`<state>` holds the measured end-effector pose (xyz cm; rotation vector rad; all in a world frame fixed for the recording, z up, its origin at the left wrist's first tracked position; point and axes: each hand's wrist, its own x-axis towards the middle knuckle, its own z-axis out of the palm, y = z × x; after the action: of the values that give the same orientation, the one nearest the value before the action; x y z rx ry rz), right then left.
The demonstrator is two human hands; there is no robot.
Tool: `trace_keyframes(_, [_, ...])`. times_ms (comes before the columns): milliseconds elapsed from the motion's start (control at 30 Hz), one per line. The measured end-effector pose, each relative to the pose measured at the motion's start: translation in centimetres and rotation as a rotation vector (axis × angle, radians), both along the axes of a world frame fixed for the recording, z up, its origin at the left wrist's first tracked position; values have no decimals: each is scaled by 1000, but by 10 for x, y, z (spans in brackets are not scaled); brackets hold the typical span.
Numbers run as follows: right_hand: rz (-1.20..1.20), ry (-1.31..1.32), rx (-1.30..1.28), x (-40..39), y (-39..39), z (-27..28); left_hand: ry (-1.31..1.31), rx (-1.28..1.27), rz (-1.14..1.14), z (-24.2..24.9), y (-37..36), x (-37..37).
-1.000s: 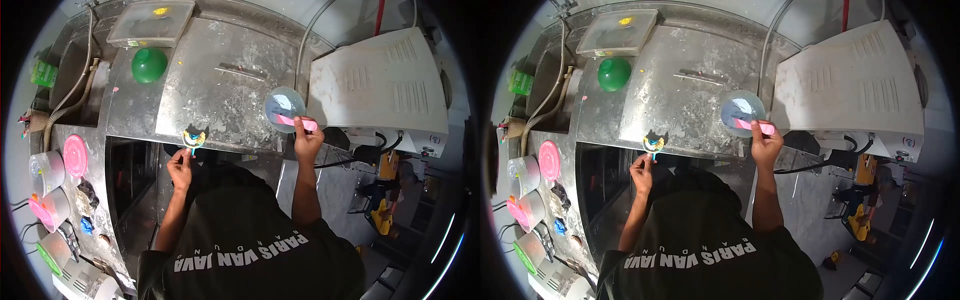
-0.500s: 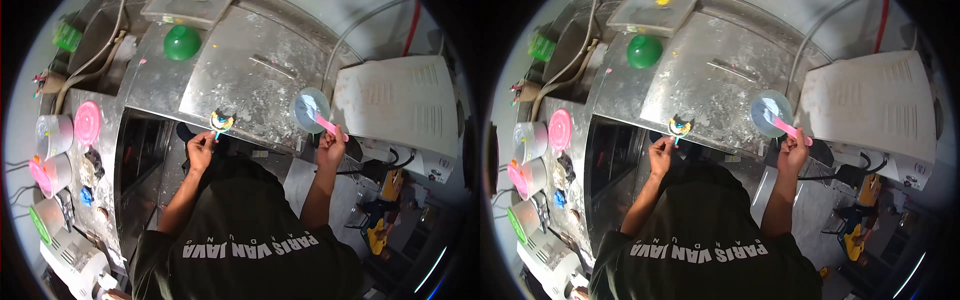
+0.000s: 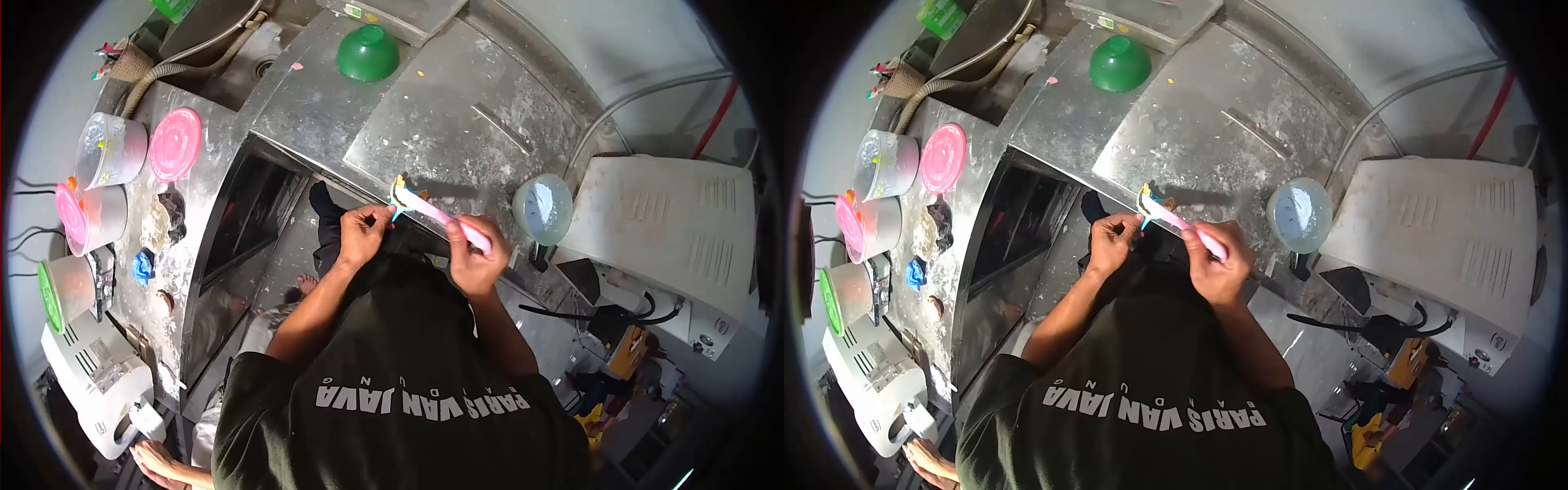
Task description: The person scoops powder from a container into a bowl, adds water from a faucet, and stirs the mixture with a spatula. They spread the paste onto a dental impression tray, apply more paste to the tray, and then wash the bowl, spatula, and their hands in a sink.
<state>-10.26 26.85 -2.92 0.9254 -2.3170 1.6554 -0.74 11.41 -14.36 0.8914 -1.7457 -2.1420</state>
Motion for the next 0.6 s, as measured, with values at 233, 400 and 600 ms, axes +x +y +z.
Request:
trace_keyframes(233, [195,375,156,0,-10,2,21,-39,49,-3,2,-1])
trace_keyframes(400, [213,464,127,2,-11,-1,21,-69,40,-6,2,0])
trace_keyframes(600, [220,497,129,2,-12,-6,-7,-57,14,-8,1,0])
